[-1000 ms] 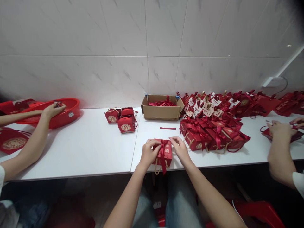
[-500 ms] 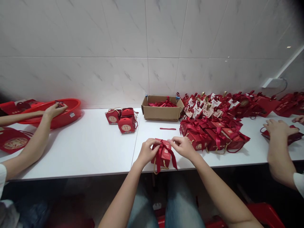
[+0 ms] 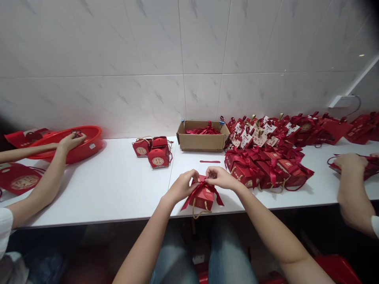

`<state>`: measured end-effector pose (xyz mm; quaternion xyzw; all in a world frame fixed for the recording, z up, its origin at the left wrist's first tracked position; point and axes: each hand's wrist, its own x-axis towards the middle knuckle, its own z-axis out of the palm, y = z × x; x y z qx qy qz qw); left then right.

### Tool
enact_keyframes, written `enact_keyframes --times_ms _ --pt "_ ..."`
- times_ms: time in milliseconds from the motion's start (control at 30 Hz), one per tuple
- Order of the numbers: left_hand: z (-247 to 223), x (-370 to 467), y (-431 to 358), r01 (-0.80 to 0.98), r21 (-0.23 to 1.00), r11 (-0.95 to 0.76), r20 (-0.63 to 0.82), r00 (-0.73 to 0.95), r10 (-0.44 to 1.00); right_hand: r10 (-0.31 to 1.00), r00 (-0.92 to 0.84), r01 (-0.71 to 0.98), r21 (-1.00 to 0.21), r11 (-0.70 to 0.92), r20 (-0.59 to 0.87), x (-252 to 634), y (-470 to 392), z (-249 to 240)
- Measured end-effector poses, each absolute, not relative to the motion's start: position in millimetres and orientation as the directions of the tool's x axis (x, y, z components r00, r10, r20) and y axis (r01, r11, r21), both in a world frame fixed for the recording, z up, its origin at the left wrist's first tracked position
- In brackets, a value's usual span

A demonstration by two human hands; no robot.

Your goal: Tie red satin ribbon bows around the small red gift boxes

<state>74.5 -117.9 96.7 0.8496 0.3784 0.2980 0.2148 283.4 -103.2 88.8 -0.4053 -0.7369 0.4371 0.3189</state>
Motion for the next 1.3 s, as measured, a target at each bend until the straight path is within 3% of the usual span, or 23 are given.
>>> enact_keyframes --times_ms 367,567,767,1000,1133,1300 --pt "97.6 78.5 -117.9 0.532 0.515 -0.672 0.365 0.574 0.733 0.808 -0.476 0.441 -0.701 0.561 0.348 288.3 -120.0 83.4" --pt "89.1 81.1 -113.4 0.504 0.556 -0.661 0.295 0.623 0.724 0.821 -0.443 0.409 -0.733 0.543 0.361 286.2 -119.7 84.0" --pt "79.8 81.1 -108.3 0.493 0.564 -0.662 0.362 0.573 0.735 0.816 -0.450 0.385 -0.746 0.543 0.362 279.7 -124.6 85.7" --pt "84.4 76.1 -106.9 0.425 0.592 -0.685 0.338 0.640 0.690 0.918 -0.275 0.483 -0.784 0.390 0.287 265.9 -121.5 75.2" --pt "89.4 74.1 -103.9 0.452 0.544 -0.707 0.320 0.668 0.672 0.917 -0.309 0.512 -0.769 0.383 0.251 266.7 -121.3 79.0" --pt "86.8 77.1 -96.8 0.517 0.454 -0.726 0.400 0.610 0.684 0.918 -0.346 0.566 -0.737 0.371 0.196 267.1 -122.1 86.4"
